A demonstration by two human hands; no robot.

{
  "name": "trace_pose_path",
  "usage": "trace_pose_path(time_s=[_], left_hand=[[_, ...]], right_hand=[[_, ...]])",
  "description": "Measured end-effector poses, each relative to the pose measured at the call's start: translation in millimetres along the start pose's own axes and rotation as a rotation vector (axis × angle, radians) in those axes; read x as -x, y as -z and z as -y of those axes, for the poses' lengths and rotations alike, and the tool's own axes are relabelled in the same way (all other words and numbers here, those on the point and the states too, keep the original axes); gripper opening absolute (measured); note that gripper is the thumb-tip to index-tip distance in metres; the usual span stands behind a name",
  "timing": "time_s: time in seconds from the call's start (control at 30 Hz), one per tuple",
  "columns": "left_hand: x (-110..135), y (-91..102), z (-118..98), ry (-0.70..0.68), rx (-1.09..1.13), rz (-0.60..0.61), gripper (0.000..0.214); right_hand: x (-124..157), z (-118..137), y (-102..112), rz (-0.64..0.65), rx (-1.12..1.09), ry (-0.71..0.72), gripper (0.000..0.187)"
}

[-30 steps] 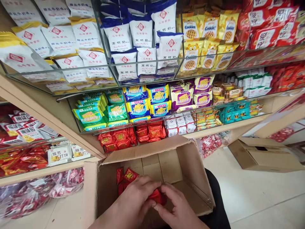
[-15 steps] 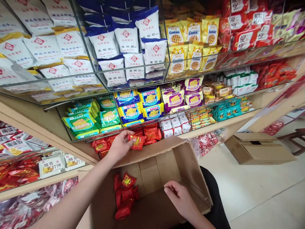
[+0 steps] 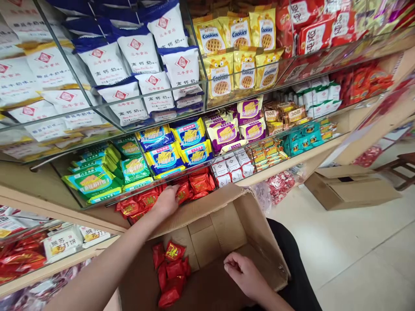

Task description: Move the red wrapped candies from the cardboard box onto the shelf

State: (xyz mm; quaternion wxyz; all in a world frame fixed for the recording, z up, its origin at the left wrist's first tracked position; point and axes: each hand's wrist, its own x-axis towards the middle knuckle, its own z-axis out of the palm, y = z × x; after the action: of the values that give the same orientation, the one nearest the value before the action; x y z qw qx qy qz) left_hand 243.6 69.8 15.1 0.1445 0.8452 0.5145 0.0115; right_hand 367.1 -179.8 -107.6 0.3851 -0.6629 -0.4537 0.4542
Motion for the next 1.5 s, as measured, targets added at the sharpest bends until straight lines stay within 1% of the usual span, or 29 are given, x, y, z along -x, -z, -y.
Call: trace_pose_path(time_s=[0.1,0.2,0.37,0.5,0.6,0.77,0.97,1.07,1.17,1.27,1.33,1.4,1.43,1.47,1.5], left_hand=[[-10,-9.9,-12,-0.03,-0.165,0.013,0.042],[-21,-15.0,-21,-0.045,-0.311,0.019,0.035],[-35,-14.7,-25,-0.051,-0.492,0.038,0.028],[-37,-20.4,-25,-0.046,-0.581,0.017,0.035],[-36,-27.9,-25,-0.047,-0.615,0.012,0.039],[-39,-35.6,-25,-0.018,-0.63,0.039,0.038],[-49,-31.4,-23,-0.009,-0.599,0.068,0.037],[-49,-28.3,-23,-0.028,-0.577,0.087,0.037],[-46,-22.0,-26,-0.062,-0.547,0.079,0.037],[-35,-8.2,-31,-0.112,-0.5,0.061,0.033],[-16,4.1,-37,-0.153,-0.468,0.04,0.026],[15,14.1,-43,-0.238,-0.401,0.03,0.019],[36,16.4,-45,-0.296,-0.359,0.041,0.021],[58,15.9,-45,-0.409,-0.229,0.08,0.024],[81,12.1,-44,-0.494,-0.109,0.156,0.025]], right_hand=[[-1,0,0,0.013,0.006,-0.015,0.015],[-2,-3,1,0.018,-0.014,-0.032,0.015],[-3,-5,2,0.021,-0.071,-0.056,0.015],[-4,-6,2,0.026,-0.102,-0.063,0.014],[-5,-8,1,0.034,-0.116,-0.069,0.013],[-7,-11,0,0.041,-0.119,-0.074,0.014],[-7,-18,-1,0.047,-0.129,-0.092,0.014],[-7,-20,-3,0.056,-0.132,-0.093,0.014],[-8,-22,-4,0.064,-0.15,-0.1,0.014],[-9,-25,-5,0.079,-0.185,-0.115,0.014],[-9,-27,-5,0.083,-0.203,-0.122,0.015],[-10,-29,-6,0.078,-0.204,-0.124,0.015],[-10,-29,-6,0.075,-0.2,-0.122,0.015],[-9,-29,-6,0.072,-0.195,-0.12,0.016],[-9,-28,-6,0.071,-0.191,-0.117,0.016]])
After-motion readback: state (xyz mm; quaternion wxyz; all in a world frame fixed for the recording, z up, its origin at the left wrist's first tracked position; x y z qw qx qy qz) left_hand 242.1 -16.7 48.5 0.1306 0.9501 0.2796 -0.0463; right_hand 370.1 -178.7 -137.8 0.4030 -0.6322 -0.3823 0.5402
